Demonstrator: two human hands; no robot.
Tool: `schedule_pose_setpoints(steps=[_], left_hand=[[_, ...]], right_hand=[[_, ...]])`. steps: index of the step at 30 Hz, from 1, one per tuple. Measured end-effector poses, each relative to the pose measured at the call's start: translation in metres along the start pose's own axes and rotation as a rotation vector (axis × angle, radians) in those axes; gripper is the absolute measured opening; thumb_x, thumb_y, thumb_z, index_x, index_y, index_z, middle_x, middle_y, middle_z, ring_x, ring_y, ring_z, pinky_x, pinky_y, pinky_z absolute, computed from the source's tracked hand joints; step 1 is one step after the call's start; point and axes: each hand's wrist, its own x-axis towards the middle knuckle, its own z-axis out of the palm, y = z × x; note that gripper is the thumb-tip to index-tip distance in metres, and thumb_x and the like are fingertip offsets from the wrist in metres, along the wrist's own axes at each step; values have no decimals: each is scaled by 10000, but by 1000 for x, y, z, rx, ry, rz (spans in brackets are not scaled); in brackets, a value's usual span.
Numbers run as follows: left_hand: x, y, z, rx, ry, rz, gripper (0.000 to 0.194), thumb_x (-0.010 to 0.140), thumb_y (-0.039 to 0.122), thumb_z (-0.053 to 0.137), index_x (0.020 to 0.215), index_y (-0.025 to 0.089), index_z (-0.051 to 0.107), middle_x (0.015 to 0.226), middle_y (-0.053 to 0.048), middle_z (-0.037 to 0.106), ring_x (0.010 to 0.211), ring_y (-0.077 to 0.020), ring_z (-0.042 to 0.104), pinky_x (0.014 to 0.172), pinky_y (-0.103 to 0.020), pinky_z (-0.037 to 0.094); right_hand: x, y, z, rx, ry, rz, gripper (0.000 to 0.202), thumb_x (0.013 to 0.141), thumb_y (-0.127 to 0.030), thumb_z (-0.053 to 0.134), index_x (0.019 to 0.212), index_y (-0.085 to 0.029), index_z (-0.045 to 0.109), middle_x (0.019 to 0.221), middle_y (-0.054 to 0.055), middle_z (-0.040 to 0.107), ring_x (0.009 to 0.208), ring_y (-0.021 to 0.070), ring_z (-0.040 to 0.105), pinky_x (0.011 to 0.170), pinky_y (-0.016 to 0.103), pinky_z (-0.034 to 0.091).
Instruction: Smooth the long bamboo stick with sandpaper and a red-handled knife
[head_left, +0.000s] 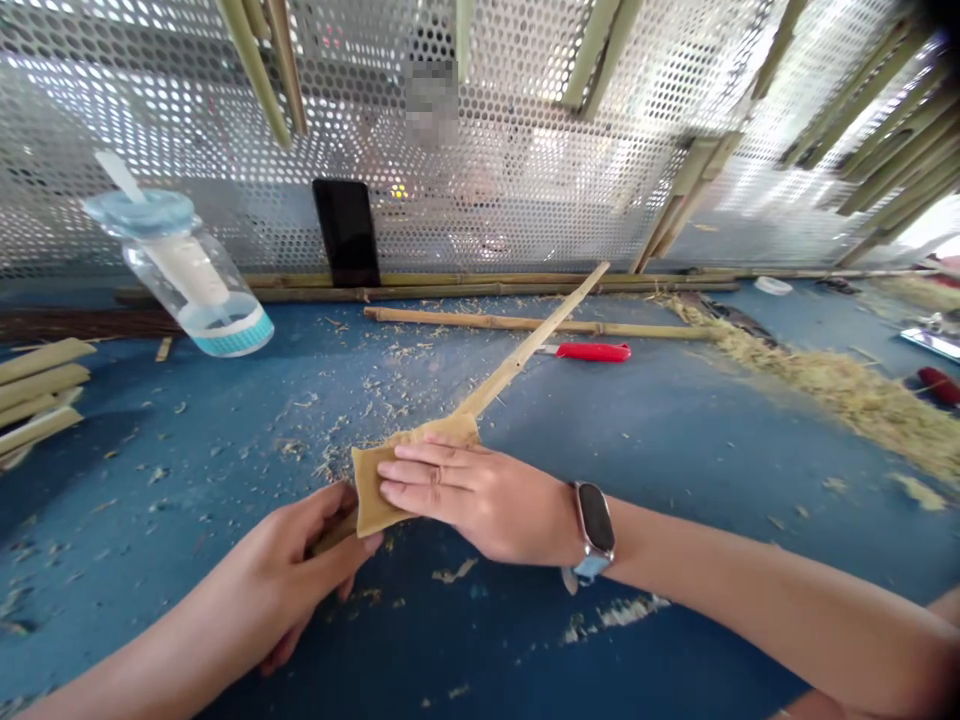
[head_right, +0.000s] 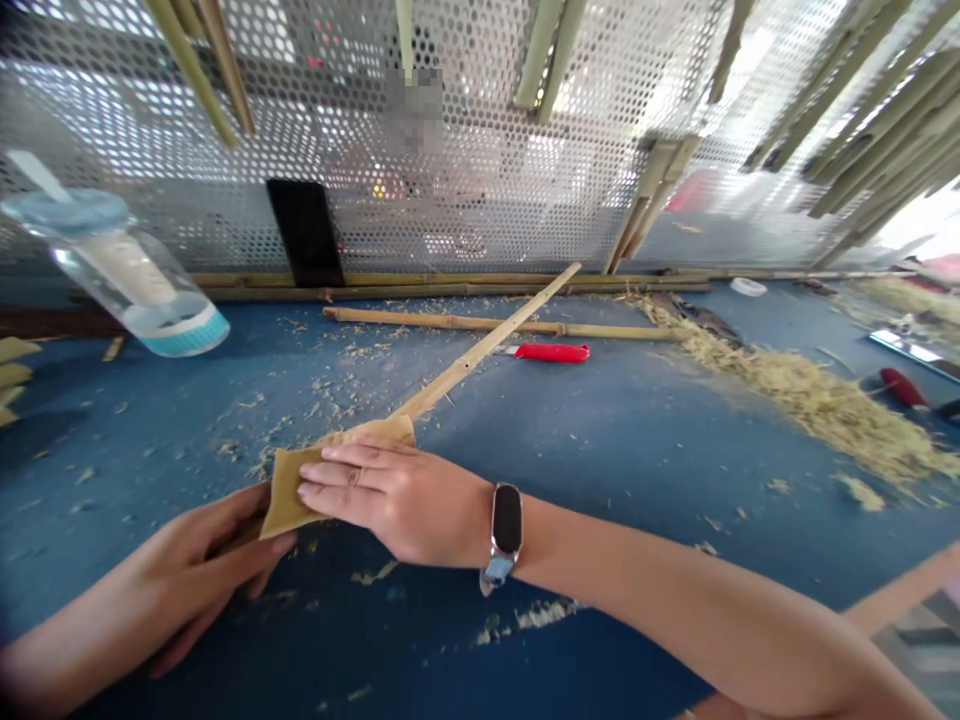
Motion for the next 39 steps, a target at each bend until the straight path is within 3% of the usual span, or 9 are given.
schedule_pose_setpoints(steps=[4, 9, 12, 18, 26, 29, 34, 36, 39], left_hand=[[2, 5, -5, -204, -31, 16, 511, 859, 736, 541, 905, 227, 556, 698, 53, 665, 364, -90, 579, 401, -205, 387], [5, 6, -3, -309, 50, 47, 404, 887, 638, 608, 951, 248, 524, 668, 106, 603, 369, -72, 555, 430, -211, 478], [8, 1, -2, -299, 49, 61, 421, 871, 650, 621, 978, 259, 510, 673, 109, 597, 360, -87, 559, 410, -229, 484], [11, -6, -4, -186, 22, 130, 468, 876, 697, 606, 952, 245, 513, 715, 89, 607, 432, -92, 614, 456, -230, 510], [6, -3, 2, -231, 57, 120, 421, 910, 654, 579, 1017, 253, 509, 675, 117, 545, 354, -59, 492, 417, -244, 535], [0, 1, 5, -264, 91, 94, 369, 900, 601, 593, 997, 258, 497, 649, 131, 528, 359, -47, 472, 427, -224, 519], [-1, 3, 9, -245, 120, 111, 385, 859, 597, 630, 959, 261, 470, 648, 140, 529, 352, -35, 436, 403, -210, 488], [-1, 5, 9, -233, 133, 101, 403, 848, 609, 629, 980, 263, 471, 649, 142, 525, 355, -31, 416, 396, -208, 492], [-2, 7, 9, -212, 138, 81, 429, 846, 631, 607, 1021, 262, 480, 634, 150, 500, 354, -27, 392, 394, -210, 505]], right_hand=[[-13, 35, -13, -2, 36, 54, 491, 1048, -67, 391, 1471, -200, 602, 1526, 69, 599, 1512, 152, 429, 1270, 453, 372], [-44, 102, -44, -109, 205, 340, 458, 1041, -127, 464, 1449, -246, 634, 1487, 81, 635, 1453, 222, 523, 1236, 567, 407], [-39, 89, -41, -86, 216, 345, 460, 1038, -120, 470, 1439, -265, 641, 1483, 65, 640, 1453, 213, 521, 1251, 575, 379], [-6, 17, -10, 87, -44, -30, 538, 989, 0, 432, 1463, -184, 608, 1563, 74, 559, 1547, 135, 356, 1272, 415, 365], [-56, 119, -61, -117, 254, 466, 424, 1043, -150, 454, 1387, -247, 682, 1421, 92, 687, 1371, 236, 605, 1193, 567, 463], [-49, 101, -50, -111, 268, 401, 398, 1047, -150, 454, 1355, -240, 689, 1381, 92, 710, 1357, 221, 613, 1171, 541, 493], [-13, 34, -9, 41, 81, -5, 475, 1032, -54, 410, 1436, -216, 602, 1485, 63, 646, 1489, 151, 465, 1242, 454, 420], [-13, 40, -12, 48, 50, -20, 520, 1020, -15, 373, 1432, -228, 607, 1497, 42, 638, 1500, 137, 447, 1247, 447, 412], [-37, 87, -42, -18, 138, 223, 494, 1034, -65, 388, 1396, -277, 650, 1451, 27, 672, 1394, 162, 576, 1183, 488, 490]])
